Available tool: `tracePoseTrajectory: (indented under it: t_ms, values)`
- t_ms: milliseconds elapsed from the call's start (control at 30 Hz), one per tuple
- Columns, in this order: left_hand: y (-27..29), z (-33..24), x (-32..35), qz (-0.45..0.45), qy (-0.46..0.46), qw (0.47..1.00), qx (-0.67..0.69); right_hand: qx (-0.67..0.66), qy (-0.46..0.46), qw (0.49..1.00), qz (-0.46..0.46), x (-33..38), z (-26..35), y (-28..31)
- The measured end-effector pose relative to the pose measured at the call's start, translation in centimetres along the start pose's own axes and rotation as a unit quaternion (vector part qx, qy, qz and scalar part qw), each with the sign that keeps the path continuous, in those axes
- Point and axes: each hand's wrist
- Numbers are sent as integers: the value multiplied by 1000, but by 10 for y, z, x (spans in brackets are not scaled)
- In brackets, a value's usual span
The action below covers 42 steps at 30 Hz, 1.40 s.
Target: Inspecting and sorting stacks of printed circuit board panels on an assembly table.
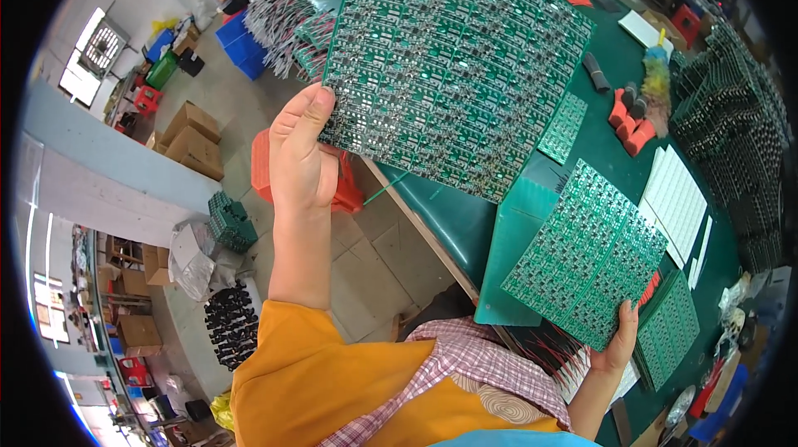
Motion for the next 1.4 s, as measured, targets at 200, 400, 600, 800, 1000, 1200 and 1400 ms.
tracePoseTrajectory:
  t_ms: [200, 400, 600, 800, 1000, 1200, 1400]
  values:
    - [-19, 4, 6, 29, 17, 999, -33, -17, 0, 999, -30, 6, 2, 16]
    - [-45, 5, 11, 35, 21, 998, -49, -31, 1, 999, -36, 8, 3, 14]
    - [-48, 8, 13, 39, 21, 998, -53, -38, -2, 998, -47, 7, 0, 20]
    - [-49, 5, 16, 48, 26, 997, -58, -40, -8, 999, -34, 7, -2, 20]
    - [-43, 3, 17, 34, 24, 997, -68, -32, -17, 999, -34, 9, -3, 20]
    - [-13, -1, -34, -110, -253, 919, -283, -38, -29, 997, -66, 10, -1, 14]
    - [32, 16, -110, -65, -483, 553, -675, -62, -25, 998, -9, 11, 2, 5]
Point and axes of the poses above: each hand's wrist, its own x-axis away from the middle knuckle, its own y-axis out of the back of the hand, z = x × y, and after that the axes turned 3 degrees about y, right-handed
